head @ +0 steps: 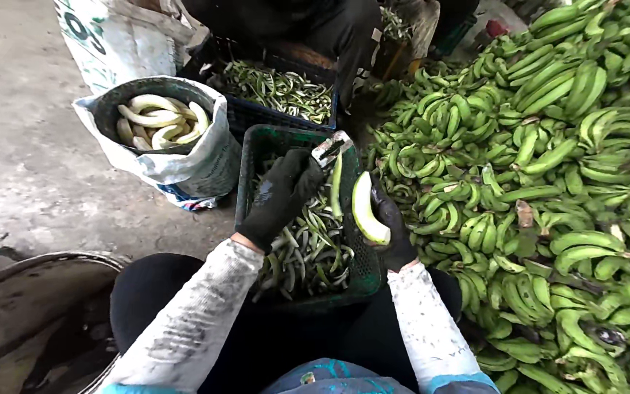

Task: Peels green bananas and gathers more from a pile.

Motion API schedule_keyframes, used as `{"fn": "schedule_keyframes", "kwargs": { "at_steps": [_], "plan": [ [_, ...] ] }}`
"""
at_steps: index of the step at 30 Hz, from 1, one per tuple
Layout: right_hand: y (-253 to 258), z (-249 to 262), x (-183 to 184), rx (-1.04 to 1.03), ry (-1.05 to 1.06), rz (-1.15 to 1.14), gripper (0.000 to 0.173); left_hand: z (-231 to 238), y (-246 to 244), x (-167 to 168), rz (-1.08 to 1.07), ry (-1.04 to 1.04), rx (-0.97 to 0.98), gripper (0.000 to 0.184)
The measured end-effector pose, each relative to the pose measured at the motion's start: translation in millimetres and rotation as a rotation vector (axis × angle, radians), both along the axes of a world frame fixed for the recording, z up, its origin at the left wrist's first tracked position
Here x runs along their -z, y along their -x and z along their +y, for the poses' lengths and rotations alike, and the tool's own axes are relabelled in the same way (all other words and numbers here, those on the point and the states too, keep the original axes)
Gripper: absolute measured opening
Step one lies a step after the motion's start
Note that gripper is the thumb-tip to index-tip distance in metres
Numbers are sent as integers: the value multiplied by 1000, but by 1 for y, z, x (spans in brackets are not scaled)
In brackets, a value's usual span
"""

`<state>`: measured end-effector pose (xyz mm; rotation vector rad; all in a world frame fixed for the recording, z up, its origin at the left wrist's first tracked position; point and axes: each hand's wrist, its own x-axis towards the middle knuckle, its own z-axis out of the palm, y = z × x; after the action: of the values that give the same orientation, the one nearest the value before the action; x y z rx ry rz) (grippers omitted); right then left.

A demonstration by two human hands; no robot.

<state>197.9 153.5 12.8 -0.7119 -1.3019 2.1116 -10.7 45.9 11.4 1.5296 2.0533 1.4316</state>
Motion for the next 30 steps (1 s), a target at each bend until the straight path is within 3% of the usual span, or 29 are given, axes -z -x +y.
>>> {"fn": "schedule_keyframes", "kwargs": {
  "at_steps": [3, 6, 9, 16, 19, 25, 27, 30],
  "plan": [
    [-3, 1, -1, 172, -214, -71, 36, -10, -24, -11, -46, -16, 87, 44],
    [10, 5, -8, 306, -301, 60, 40, -11, -51, -6, -10, -50, 178, 46],
    [30, 12, -16, 452, -276, 255, 34, -12, -68, -2, 47, -84, 127, 49],
    [36, 10, -10, 681, -355, 123, 50, -17, -74, 4, 137, -94, 27, 54],
    [28, 5, -14, 520, -358, 0, 38, -11, -55, 4, 110, -99, 62, 49],
    [-1, -7, -27, -160, -457, -391, 42, 5, -1, 13, -57, 74, 150, 51],
    [-8, -8, -22, -209, -436, -412, 41, 8, 3, 16, -100, 108, 116, 49],
    [-12, -2, -8, -135, -263, -244, 37, 7, -6, 15, -76, 84, 102, 52]
  ]
}}
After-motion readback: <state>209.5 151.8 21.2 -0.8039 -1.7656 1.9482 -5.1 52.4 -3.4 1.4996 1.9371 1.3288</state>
